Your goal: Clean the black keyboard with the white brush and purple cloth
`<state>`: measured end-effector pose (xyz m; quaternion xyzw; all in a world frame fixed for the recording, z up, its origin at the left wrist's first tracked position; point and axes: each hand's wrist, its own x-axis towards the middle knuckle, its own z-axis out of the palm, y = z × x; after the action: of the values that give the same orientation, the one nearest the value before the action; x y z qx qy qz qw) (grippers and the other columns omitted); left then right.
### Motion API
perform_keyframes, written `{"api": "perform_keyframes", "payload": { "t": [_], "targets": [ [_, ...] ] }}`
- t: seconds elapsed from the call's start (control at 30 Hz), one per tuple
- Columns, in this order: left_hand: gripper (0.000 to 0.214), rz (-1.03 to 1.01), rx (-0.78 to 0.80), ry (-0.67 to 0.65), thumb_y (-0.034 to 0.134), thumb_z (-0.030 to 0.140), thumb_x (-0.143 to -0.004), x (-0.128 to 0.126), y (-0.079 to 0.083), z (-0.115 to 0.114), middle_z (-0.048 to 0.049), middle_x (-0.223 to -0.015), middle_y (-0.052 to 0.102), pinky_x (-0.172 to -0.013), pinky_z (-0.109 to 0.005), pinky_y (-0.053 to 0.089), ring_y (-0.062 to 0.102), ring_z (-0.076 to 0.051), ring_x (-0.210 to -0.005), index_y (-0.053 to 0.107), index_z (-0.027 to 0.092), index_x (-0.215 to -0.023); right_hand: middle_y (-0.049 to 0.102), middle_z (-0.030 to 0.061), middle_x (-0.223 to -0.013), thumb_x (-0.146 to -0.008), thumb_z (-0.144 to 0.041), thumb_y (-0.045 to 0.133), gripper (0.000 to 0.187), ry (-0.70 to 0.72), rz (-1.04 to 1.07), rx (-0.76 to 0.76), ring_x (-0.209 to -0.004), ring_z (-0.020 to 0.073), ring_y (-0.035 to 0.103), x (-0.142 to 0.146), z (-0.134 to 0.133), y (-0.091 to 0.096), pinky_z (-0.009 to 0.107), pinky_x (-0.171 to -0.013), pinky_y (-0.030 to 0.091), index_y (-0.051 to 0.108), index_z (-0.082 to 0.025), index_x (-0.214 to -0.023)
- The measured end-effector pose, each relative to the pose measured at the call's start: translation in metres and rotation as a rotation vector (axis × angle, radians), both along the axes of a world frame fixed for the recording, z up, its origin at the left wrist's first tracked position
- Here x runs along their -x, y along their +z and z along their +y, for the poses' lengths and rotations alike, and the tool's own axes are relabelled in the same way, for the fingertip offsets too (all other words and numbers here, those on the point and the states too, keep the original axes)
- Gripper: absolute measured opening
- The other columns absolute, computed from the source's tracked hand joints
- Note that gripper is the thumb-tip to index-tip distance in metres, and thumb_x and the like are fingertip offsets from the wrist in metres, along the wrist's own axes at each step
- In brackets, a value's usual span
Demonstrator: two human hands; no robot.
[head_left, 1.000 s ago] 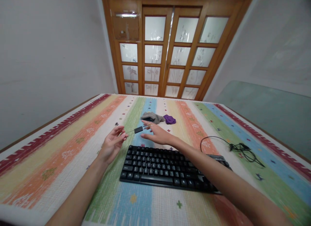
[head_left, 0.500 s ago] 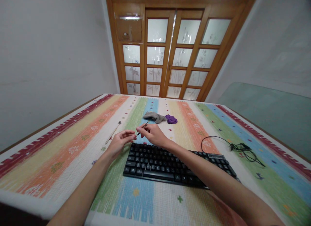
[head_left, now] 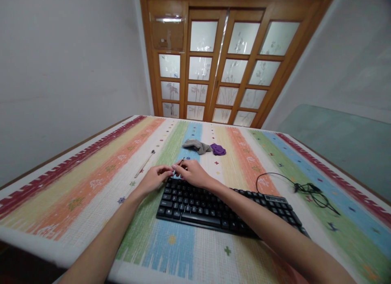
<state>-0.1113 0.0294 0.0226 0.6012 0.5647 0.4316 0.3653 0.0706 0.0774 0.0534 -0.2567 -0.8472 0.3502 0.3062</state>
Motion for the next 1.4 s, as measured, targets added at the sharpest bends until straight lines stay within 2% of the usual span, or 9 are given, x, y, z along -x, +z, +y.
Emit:
{"api": "perform_keyframes", "payload": {
  "t": [0.2,0.47,0.6,0.73,0.83,0.93,1.07,1.2,1.4],
  "targets": [
    [0.029,0.000,-0.005,-0.023,0.060,0.044,-0.071,-0.002,0.002,0.000,-0.0029,-0.075,0.069,-0.065,-0.029,0.047,0.060,-0.019,-0.071,0.070,0.017,-0.079,0.069,0.0026,-0.068,-0.099,-0.041,0.053,0.037,-0.080,-0.027,0.096,-0.051,0.0100,0.058,0.010,-0.006,0.000,0.023,-0.056,0.043,0.070,-0.012,-0.083],
    [0.005,0.066,-0.094,-0.012,0.050,0.025,-0.058,0.005,-0.001,0.002,0.0022,-0.057,0.058,-0.062,-0.027,0.045,0.052,-0.017,-0.063,0.051,0.021,-0.055,0.074,0.0100,-0.089,-0.098,-0.035,0.055,0.026,-0.088,-0.303,-0.318,-0.080,0.0190,0.066,0.024,-0.029,0.008,0.027,-0.069,0.041,0.070,-0.014,-0.093],
    [0.008,0.076,-0.096,-0.013,0.047,0.024,-0.055,0.008,-0.004,0.003,0.0007,-0.061,0.061,-0.065,-0.029,0.047,0.054,-0.018,-0.065,0.054,0.020,-0.057,0.074,0.0115,-0.099,-0.101,-0.038,0.050,0.029,-0.096,-0.399,-0.383,-0.087,0.0209,0.067,0.028,-0.036,0.010,0.028,-0.072,0.043,0.068,-0.015,-0.106],
    [0.012,0.078,-0.083,-0.010,0.047,0.026,-0.059,0.006,-0.005,0.003,-0.0004,-0.062,0.063,-0.070,-0.031,0.049,0.058,-0.021,-0.069,0.056,0.020,-0.058,0.074,0.0124,-0.097,-0.101,-0.039,0.047,0.033,-0.131,-0.428,-0.366,-0.086,0.0218,0.067,0.029,-0.032,0.010,0.029,-0.073,0.044,0.068,-0.015,-0.104],
    [0.017,0.079,-0.058,-0.005,0.049,0.029,-0.064,0.005,-0.003,0.001,-0.0011,-0.065,0.067,-0.075,-0.033,0.050,0.062,-0.022,-0.074,0.063,0.019,-0.064,0.074,0.0129,-0.090,-0.100,-0.040,0.048,0.034,-0.177,-0.363,-0.289,-0.083,0.0226,0.067,0.030,-0.017,0.008,0.031,-0.074,0.045,0.069,-0.014,-0.094],
    [0.021,0.074,-0.018,-0.006,0.053,0.030,-0.066,0.003,0.001,0.000,-0.0026,-0.069,0.070,-0.069,-0.032,0.050,0.064,-0.022,-0.073,0.069,0.018,-0.071,0.072,0.0099,-0.077,-0.097,-0.044,0.054,0.037,-0.163,-0.201,-0.020,-0.074,0.0202,0.065,0.032,0.005,0.004,0.029,-0.070,0.047,0.065,-0.017,-0.074],
    [0.026,0.025,0.056,-0.004,0.058,0.032,-0.065,0.001,0.004,-0.001,-0.0053,-0.083,0.075,-0.064,-0.031,0.050,0.066,-0.022,-0.074,0.073,0.018,-0.082,0.063,0.0039,-0.053,-0.097,-0.053,0.050,0.051,-0.126,-0.141,0.317,-0.049,0.0152,0.059,0.035,0.032,-0.005,0.026,-0.051,0.047,0.055,-0.020,-0.059],
    [0.030,0.005,0.073,0.031,0.062,0.035,-0.065,0.000,0.006,-0.001,-0.0059,-0.084,0.075,-0.066,-0.031,0.051,0.066,-0.022,-0.075,0.073,0.017,-0.086,0.061,0.0018,-0.048,-0.098,-0.056,0.045,0.053,-0.110,-0.118,0.446,-0.041,0.0134,0.056,0.034,0.040,-0.013,0.023,-0.040,0.044,0.056,-0.019,-0.062],
    [0.034,0.046,0.048,0.021,0.064,0.045,-0.069,0.001,0.006,-0.003,-0.0049,-0.081,0.074,-0.066,-0.031,0.051,0.065,-0.021,-0.073,0.073,0.017,-0.088,0.062,0.0012,-0.052,-0.102,-0.040,0.042,0.045,-0.154,-0.047,0.499,-0.039,0.0111,0.055,0.026,0.038,-0.015,0.021,-0.038,0.041,0.056,-0.017,-0.066]
  ]
}}
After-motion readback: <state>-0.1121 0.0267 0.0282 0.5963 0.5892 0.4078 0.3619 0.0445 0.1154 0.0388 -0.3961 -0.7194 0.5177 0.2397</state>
